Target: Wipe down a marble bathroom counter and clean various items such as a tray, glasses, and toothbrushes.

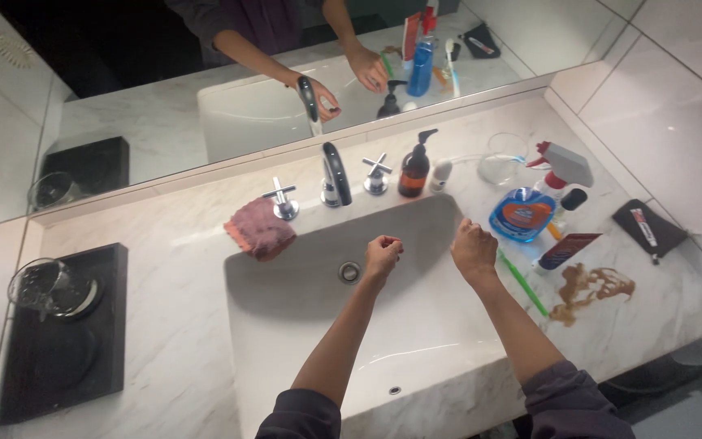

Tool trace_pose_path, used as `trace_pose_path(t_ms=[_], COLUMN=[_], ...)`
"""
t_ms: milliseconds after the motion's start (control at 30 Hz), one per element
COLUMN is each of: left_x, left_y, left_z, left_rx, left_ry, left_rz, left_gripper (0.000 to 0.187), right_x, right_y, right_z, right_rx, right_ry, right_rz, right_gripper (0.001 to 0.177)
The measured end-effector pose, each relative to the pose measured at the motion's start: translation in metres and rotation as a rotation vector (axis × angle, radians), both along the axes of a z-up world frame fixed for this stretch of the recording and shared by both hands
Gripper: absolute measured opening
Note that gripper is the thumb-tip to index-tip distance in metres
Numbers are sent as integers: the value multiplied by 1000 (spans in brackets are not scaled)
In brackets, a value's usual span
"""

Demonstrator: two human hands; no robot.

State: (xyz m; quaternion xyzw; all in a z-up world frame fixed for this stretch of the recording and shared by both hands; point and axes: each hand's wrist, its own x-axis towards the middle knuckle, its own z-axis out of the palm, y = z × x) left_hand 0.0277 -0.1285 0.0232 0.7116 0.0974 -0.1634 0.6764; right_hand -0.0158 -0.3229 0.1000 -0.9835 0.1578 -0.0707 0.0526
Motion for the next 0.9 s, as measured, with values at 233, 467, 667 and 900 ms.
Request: trace_pose_path(t_ms=[233, 467, 667, 900], left_x=[6, 9, 17, 22], left_y=[-56, -61, -41, -17], left_z=[-13, -11, -17, -21], left_rx=[0, -5, 15, -276], left_ry=[75, 82, 107, 118], left_rz=[-88, -138, -134, -242], left_gripper=[23, 24, 26, 38], right_x=[-7, 6, 14, 37], right_y=[-66, -81, -69, 17], right_z=[-14, -44, -36, 24], right_rx=[-197, -127, -137, 312], right_ry=[17, 209, 254, 132], right_rz=[-34, -20, 35, 307], right_gripper=[25, 26, 19, 28])
